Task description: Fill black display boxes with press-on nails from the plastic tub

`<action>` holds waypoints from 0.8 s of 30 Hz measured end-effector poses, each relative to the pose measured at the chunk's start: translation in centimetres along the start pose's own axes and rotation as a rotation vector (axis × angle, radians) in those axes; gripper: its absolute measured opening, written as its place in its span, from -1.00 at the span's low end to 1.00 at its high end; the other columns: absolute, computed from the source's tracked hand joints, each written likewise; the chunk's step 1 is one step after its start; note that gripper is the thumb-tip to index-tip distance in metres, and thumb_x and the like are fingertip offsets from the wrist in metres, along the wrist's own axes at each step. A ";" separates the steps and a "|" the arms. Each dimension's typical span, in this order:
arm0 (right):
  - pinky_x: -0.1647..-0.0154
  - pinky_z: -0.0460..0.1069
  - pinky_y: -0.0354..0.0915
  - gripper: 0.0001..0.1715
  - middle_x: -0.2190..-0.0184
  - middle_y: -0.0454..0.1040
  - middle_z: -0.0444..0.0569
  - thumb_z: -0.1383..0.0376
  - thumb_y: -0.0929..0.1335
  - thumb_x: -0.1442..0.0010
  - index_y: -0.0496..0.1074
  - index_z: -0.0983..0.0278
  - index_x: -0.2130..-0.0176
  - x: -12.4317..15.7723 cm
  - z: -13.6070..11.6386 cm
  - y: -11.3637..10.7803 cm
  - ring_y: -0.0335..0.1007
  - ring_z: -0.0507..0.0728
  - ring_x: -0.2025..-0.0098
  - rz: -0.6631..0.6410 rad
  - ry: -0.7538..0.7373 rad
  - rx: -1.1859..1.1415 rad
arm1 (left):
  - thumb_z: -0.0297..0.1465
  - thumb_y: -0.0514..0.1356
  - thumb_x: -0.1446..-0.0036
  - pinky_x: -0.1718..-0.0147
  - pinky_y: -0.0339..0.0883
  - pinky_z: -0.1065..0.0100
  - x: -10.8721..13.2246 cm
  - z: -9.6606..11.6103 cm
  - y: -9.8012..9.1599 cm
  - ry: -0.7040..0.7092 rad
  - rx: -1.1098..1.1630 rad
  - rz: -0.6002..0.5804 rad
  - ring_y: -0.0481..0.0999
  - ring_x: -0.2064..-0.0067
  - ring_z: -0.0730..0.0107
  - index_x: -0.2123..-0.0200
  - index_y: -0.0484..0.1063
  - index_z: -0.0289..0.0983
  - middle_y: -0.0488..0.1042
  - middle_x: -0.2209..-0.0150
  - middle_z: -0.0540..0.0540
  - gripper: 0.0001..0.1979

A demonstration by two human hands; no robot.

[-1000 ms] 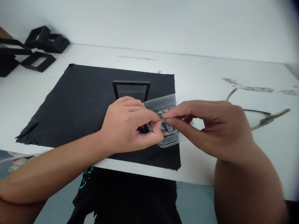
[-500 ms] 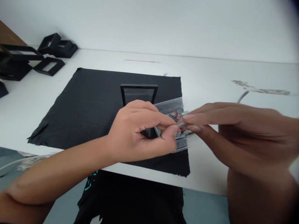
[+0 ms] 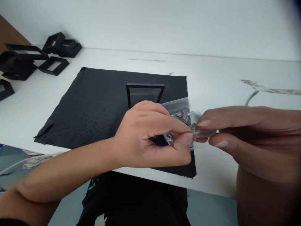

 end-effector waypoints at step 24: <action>0.43 0.08 0.40 -0.81 0.35 0.60 -0.12 0.16 0.45 -0.24 0.61 0.00 0.11 0.0 0.1 -0.5 0.52 0.11 0.35 -0.029 0.026 0.014 | -0.46 0.21 -0.07 0.39 0.45 0.39 -0.1 0.3 -0.2 0.122 -0.191 0.010 0.54 0.48 0.50 0.46 0.51 -0.15 0.53 0.59 0.14 -0.88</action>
Point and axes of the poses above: each hand's wrist, its own x-axis away from the middle knuckle, its own y-axis out of the palm, z = x × y, the point moved 6 cm from there along -x, towards the middle knuckle
